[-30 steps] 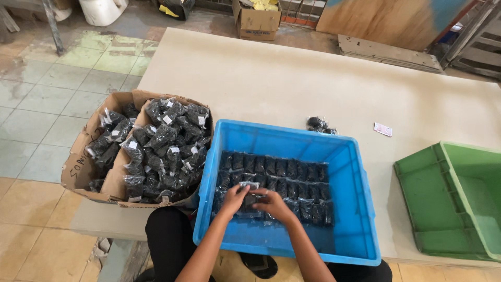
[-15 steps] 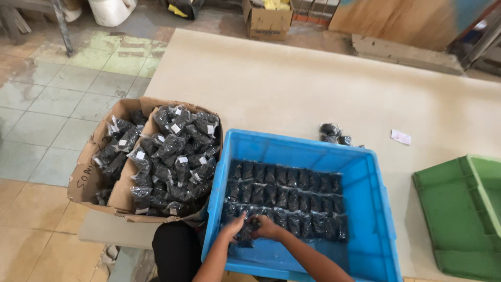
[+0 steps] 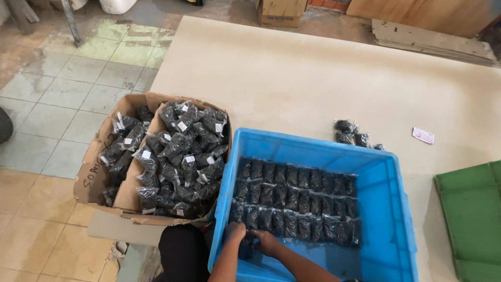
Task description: The person picks up plastic bags containing small black components from a cardboard box and places them into rows within a blue plastic crate.
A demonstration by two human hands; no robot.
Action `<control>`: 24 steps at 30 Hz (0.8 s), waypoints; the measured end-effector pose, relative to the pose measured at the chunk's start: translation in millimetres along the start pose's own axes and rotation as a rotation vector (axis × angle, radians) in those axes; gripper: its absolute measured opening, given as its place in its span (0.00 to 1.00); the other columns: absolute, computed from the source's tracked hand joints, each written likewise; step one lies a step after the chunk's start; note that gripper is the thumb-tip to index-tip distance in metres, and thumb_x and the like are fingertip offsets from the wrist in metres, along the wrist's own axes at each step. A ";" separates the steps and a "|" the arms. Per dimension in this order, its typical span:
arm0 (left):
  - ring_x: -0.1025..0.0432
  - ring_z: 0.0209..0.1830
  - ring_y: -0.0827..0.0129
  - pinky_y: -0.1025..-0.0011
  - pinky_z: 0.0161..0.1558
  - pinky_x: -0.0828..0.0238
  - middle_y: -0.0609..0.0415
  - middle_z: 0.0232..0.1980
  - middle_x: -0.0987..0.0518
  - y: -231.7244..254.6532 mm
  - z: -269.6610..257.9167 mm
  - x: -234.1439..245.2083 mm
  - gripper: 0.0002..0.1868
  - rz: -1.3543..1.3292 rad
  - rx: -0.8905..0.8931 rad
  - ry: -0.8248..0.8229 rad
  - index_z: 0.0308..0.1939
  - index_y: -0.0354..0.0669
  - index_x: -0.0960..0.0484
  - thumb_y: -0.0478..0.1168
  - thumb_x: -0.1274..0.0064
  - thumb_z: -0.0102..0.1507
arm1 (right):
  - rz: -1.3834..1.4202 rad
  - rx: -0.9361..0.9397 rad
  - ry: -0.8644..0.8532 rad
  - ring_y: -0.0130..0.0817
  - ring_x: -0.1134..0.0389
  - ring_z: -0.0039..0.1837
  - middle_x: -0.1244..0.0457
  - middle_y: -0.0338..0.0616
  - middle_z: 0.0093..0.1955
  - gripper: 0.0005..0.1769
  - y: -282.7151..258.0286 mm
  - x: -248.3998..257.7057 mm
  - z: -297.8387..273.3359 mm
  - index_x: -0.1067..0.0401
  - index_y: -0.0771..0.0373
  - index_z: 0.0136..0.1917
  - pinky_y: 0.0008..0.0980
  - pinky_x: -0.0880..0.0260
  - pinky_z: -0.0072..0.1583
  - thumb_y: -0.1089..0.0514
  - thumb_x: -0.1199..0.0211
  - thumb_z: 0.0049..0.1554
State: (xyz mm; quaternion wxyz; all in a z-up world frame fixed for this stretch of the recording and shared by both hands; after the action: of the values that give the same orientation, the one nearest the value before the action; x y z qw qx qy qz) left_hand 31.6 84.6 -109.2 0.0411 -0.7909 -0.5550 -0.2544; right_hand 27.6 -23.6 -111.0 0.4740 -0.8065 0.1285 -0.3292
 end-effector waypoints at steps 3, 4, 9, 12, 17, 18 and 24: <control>0.30 0.45 0.54 0.65 0.45 0.32 0.43 0.47 0.26 1.5 2.7 -3.8 0.21 -0.004 0.023 0.016 0.45 0.34 0.25 0.46 0.68 0.61 | -0.157 0.011 -0.031 0.43 0.37 0.51 0.39 0.47 0.50 0.29 3.5 0.6 -3.0 0.41 0.58 0.56 0.37 0.39 0.49 0.64 0.42 0.39; 0.30 0.44 0.54 0.66 0.44 0.31 0.42 0.47 0.26 1.0 3.0 -3.8 0.19 -0.023 0.025 0.009 0.47 0.34 0.27 0.43 0.64 0.61 | -0.169 -0.014 -0.040 0.49 0.39 0.53 0.42 0.54 0.53 0.33 6.0 -1.3 -3.3 0.45 0.61 0.62 0.41 0.39 0.50 0.61 0.42 0.43; 0.40 0.57 0.61 0.67 0.58 0.42 0.53 0.58 0.40 3.9 -16.1 -1.5 0.16 0.316 -0.244 0.030 0.51 0.43 0.31 0.36 0.57 0.58 | -0.242 0.041 -0.055 0.46 0.36 0.47 0.38 0.52 0.45 0.36 12.9 -2.5 2.3 0.45 0.59 0.62 0.39 0.38 0.46 0.58 0.41 0.39; 0.41 0.58 0.63 0.71 0.58 0.43 0.50 0.63 0.49 7.7 -9.2 -4.6 0.23 0.560 -0.226 -0.009 0.55 0.43 0.35 0.37 0.52 0.56 | -0.275 -0.130 -0.217 0.44 0.36 0.46 0.37 0.46 0.42 0.41 14.7 -0.3 4.5 0.53 0.52 0.66 0.39 0.38 0.45 0.53 0.41 0.41; 0.45 0.57 0.63 0.72 0.56 0.42 0.52 0.55 0.39 12.4 2.4 -12.4 0.20 0.901 -0.375 0.076 0.52 0.43 0.33 0.40 0.54 0.56 | -0.311 -0.366 -0.396 0.41 0.37 0.50 0.37 0.46 0.44 0.40 6.3 5.2 -4.5 0.50 0.48 0.63 0.37 0.39 0.49 0.55 0.40 0.39; 0.45 0.56 0.62 0.70 0.55 0.42 0.54 0.55 0.39 12.1 1.0 -13.8 0.21 0.960 -0.392 0.058 0.54 0.43 0.35 0.41 0.54 0.56 | -0.339 -0.381 -0.424 0.43 0.38 0.51 0.37 0.47 0.45 0.41 5.6 5.0 -5.1 0.52 0.49 0.64 0.38 0.39 0.50 0.53 0.40 0.39; 0.44 0.57 0.59 0.66 0.52 0.41 0.53 0.60 0.49 15.0 -15.2 -9.5 0.18 0.838 -0.231 0.049 0.54 0.47 0.35 0.40 0.61 0.60 | -0.433 -0.323 -0.346 0.45 0.40 0.54 0.38 0.47 0.48 0.27 5.7 15.5 -5.0 0.41 0.53 0.56 0.42 0.39 0.49 0.49 0.42 0.43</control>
State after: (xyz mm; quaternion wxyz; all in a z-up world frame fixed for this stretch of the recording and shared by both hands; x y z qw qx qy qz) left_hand 37.3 65.5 -97.0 0.0652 -0.9410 -0.1526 -0.2948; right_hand 36.5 -38.0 -107.9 0.2735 -0.9240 -0.0781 -0.2555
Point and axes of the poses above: each hand's wrist, its own z-axis towards the middle knuckle, its own x-axis out of the back of the hand, y = z × x, the point moved 4 cm from there along z, towards the middle knuckle
